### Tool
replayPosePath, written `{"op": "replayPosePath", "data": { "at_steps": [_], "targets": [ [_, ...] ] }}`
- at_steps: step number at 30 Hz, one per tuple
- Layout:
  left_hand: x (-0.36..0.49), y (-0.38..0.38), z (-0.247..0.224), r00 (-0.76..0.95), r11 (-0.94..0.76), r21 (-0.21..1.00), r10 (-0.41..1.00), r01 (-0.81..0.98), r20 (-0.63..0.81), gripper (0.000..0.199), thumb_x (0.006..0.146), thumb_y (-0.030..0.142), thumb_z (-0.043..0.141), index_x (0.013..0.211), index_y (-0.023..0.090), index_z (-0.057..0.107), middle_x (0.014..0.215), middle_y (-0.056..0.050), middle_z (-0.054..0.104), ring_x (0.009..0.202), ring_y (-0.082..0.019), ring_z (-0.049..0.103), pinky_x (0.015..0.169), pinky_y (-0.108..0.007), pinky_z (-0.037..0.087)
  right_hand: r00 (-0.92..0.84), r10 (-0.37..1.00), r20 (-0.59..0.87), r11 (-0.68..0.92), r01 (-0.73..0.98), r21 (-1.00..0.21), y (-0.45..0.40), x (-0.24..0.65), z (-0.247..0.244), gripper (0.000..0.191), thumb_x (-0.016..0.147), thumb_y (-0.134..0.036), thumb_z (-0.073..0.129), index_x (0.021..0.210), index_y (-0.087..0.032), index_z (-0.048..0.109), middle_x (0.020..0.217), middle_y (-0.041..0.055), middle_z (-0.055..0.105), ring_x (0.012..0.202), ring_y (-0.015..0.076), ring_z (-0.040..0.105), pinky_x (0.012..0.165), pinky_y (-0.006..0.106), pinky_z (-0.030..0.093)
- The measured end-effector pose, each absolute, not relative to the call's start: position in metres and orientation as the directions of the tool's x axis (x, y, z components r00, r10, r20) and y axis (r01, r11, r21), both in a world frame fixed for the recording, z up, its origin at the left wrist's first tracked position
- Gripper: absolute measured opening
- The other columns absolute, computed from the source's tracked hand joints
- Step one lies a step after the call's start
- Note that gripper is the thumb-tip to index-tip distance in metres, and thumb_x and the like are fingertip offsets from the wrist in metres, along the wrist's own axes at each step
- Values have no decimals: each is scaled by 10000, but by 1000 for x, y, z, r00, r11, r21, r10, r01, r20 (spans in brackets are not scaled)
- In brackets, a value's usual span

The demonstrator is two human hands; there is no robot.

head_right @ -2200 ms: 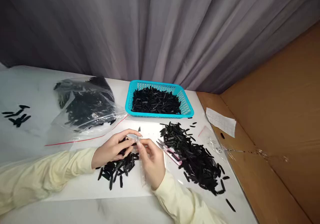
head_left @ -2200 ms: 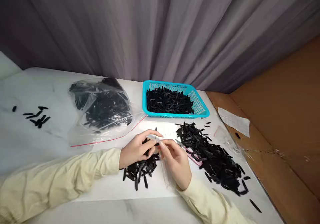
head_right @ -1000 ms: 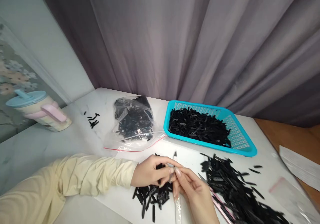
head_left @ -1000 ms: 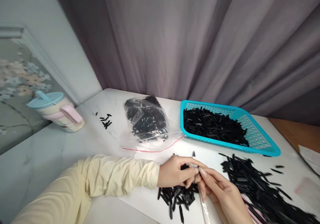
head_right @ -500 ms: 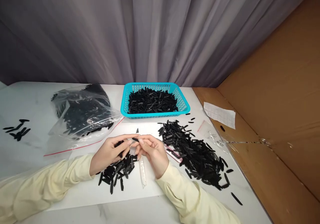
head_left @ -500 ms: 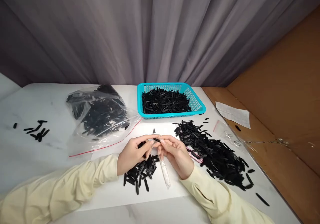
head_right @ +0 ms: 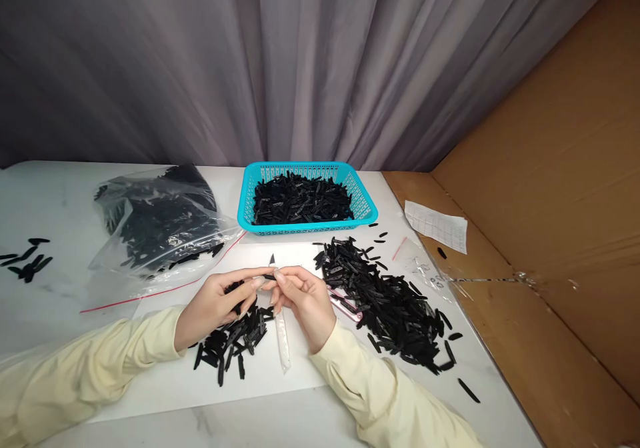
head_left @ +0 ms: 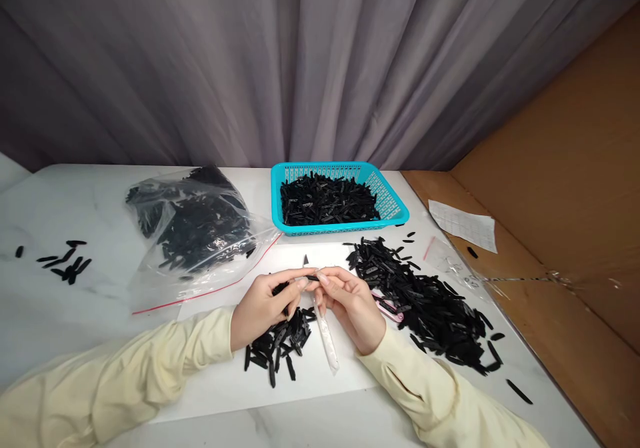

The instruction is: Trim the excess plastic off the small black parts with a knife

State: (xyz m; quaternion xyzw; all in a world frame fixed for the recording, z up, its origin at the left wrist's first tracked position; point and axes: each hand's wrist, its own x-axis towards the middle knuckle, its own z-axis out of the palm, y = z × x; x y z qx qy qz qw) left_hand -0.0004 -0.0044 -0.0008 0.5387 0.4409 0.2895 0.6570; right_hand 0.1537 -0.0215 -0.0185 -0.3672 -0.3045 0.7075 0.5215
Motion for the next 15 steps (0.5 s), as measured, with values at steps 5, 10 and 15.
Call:
{"op": "replayPosePath", "data": {
  "at_steps": [5, 10, 15],
  "targets": [
    [-1, -5, -3, 425, 230, 967, 869, 105, -253, 459, 808, 372, 512, 1151, 73, 572, 446, 76, 379, 365, -28, 212, 343, -162, 164, -213, 958, -189, -274, -506, -818, -21, 155, -18, 188, 719, -317, 691, 752, -142, 632, 665, 23, 644, 514, 87, 512, 487, 207, 416],
    [-1, -6, -3, 422, 209, 970, 874, 124, -242, 427, 812, 362, 506, 1129, 88, 587, 446, 71, 396, 364, -32, 234, 347, -161, 185, -226, 956, -189, -281, -503, -818, -21, 155, -17, 193, 727, -328, 680, 737, -144, 625, 683, 32, 651, 538, 99, 526, 500, 217, 420],
    [-1, -5, -2, 425, 201, 972, 875, 118, -233, 429, 810, 368, 510, 1133, 96, 586, 442, 72, 388, 375, -38, 243, 349, -162, 182, -228, 950, -212, -302, -507, -808, -21, 155, -17, 181, 693, -304, 707, 753, -152, 630, 689, 34, 661, 555, 107, 535, 511, 224, 419]
  ]
}}
